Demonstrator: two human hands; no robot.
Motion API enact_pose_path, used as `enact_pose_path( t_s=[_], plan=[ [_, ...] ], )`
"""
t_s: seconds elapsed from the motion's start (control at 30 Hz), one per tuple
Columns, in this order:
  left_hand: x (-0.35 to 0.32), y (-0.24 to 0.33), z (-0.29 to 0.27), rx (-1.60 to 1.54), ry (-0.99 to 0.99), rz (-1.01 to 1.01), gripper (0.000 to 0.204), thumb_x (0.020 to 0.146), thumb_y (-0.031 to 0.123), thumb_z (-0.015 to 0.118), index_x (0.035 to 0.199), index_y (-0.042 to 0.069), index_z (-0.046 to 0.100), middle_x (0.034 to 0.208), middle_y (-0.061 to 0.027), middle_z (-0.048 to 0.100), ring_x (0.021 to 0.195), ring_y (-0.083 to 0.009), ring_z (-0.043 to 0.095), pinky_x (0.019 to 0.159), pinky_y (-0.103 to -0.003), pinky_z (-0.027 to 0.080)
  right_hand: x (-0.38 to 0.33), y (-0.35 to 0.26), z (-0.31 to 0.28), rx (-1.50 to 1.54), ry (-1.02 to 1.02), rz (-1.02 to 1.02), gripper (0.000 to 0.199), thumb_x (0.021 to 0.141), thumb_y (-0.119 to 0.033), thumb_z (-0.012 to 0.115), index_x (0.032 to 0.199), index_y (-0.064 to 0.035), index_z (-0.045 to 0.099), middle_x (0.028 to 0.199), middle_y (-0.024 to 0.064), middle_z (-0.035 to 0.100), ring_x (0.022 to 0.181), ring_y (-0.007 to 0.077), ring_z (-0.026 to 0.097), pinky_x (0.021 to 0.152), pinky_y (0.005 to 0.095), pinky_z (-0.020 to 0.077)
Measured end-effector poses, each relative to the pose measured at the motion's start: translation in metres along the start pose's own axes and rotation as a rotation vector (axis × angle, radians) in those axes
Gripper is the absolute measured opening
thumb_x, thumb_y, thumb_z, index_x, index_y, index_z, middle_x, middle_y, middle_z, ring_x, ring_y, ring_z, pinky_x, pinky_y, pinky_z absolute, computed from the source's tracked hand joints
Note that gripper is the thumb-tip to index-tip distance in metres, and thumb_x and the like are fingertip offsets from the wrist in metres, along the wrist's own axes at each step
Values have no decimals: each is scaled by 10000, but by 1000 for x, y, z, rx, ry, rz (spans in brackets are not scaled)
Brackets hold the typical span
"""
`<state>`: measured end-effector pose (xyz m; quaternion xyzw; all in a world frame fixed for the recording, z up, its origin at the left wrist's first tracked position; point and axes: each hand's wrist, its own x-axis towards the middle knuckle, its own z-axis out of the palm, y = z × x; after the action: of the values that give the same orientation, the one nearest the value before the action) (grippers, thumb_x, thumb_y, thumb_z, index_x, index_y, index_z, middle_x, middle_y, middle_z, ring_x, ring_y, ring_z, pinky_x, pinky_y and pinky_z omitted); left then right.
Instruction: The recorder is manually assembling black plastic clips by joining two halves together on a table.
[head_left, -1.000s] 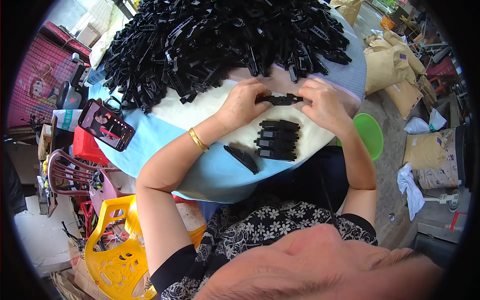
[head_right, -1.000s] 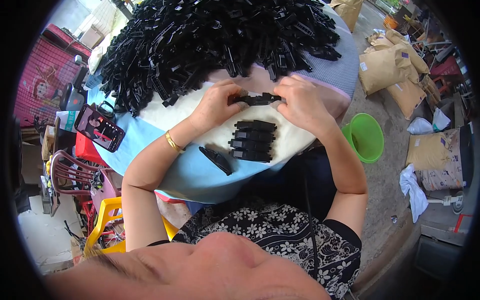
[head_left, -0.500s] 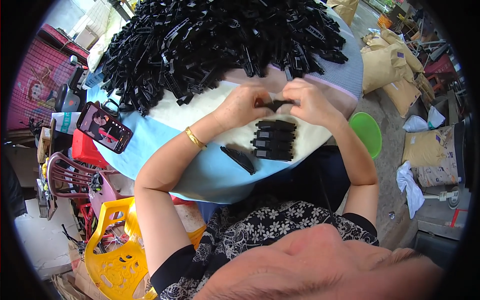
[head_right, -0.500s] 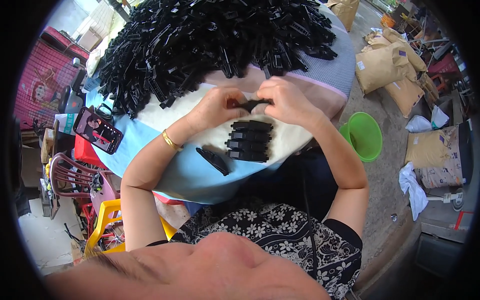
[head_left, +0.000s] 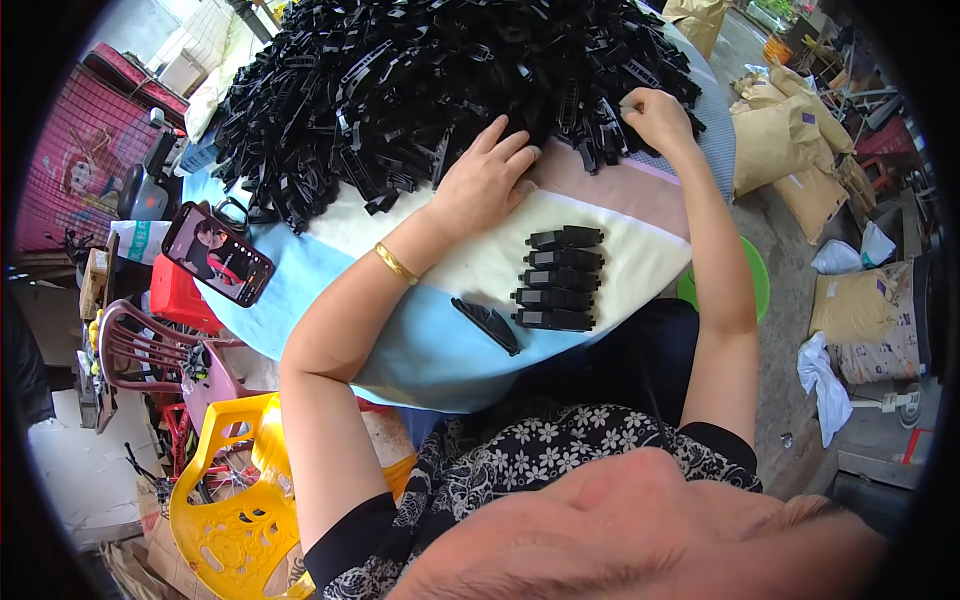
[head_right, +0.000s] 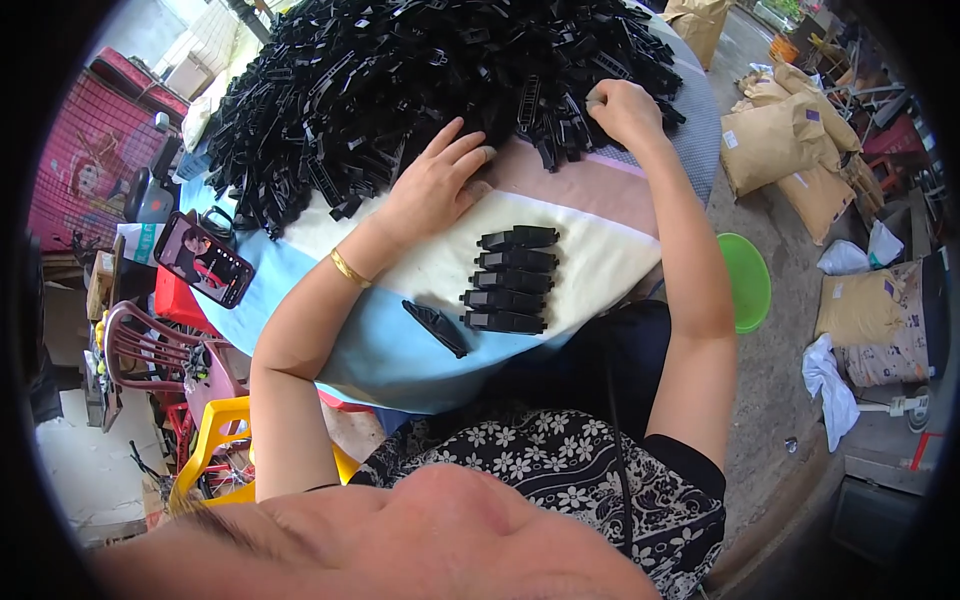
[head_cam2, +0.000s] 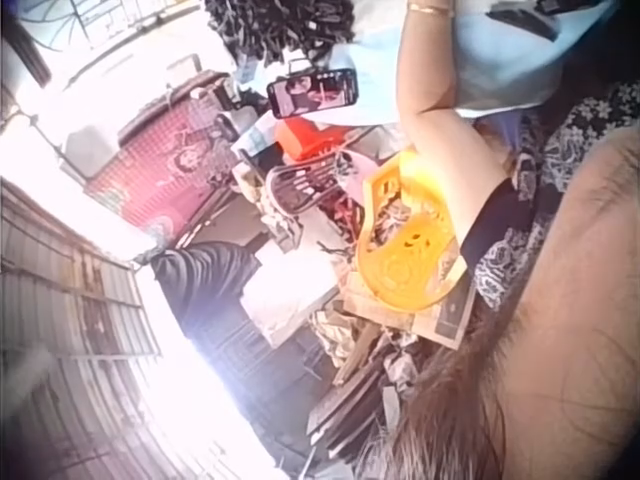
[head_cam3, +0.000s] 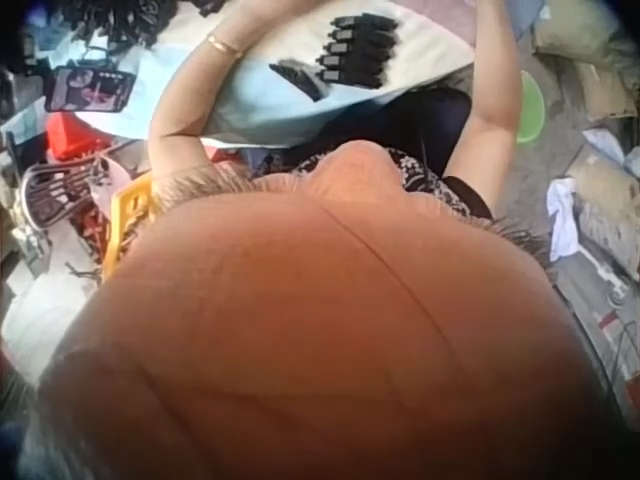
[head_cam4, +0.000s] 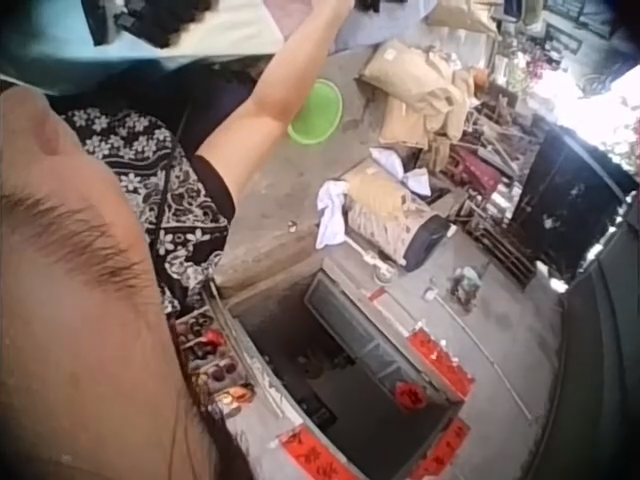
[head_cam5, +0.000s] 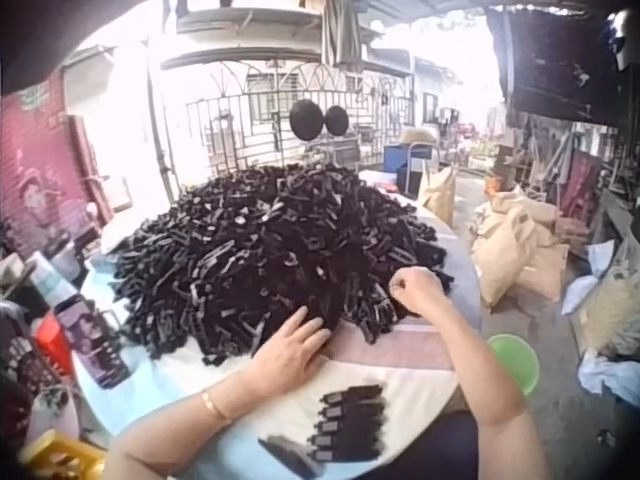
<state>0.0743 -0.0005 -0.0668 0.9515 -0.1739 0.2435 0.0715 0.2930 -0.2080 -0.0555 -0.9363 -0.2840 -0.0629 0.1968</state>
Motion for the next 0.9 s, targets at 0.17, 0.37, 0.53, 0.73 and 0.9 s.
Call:
enact_pose_path(
  t_s=[0.17,0.37,0.53,0.73,0.9],
  plan=[
    [-7,9,-7,-161,12,-11,241,776,107,633,1003,36,597,1103,-108,559,1137,-327,494,952,-378,439,-30,-10,-12,179,235,-150,167,780,-164,673,924,-82,690,904,110,671,827,250,657,757,332,522],
    [-13,22,-12,-195,39,103,279,745,76,649,1017,30,607,1121,-129,543,1054,-324,511,906,-374,457,-115,-74,-2,980,-202,-254,374,806,-22,670,1172,-56,605,908,63,622,815,129,594,736,259,507],
    [-12,30,-19,-291,145,-265,398,684,190,749,1019,25,609,1133,-128,520,1065,-350,470,912,-418,422,-121,-57,-15,550,-159,-421,294,748,-9,673,1032,-14,600,846,51,559,749,116,539,598,255,449],
    [-9,33,-13,-104,99,-77,313,734,200,687,1007,53,645,1065,-95,549,1060,-282,471,889,-393,393,-125,-52,-12,289,-40,-559,242,700,-35,680,920,-5,582,760,56,512,643,163,500,574,283,418],
    [-5,47,-29,-119,-114,-173,368,680,29,626,1046,65,640,1036,-66,579,1089,-284,478,912,-414,397,-134,-61,-19,447,-315,-479,191,693,-31,677,862,9,597,747,70,498,629,180,495,573,304,411]
  ],
)
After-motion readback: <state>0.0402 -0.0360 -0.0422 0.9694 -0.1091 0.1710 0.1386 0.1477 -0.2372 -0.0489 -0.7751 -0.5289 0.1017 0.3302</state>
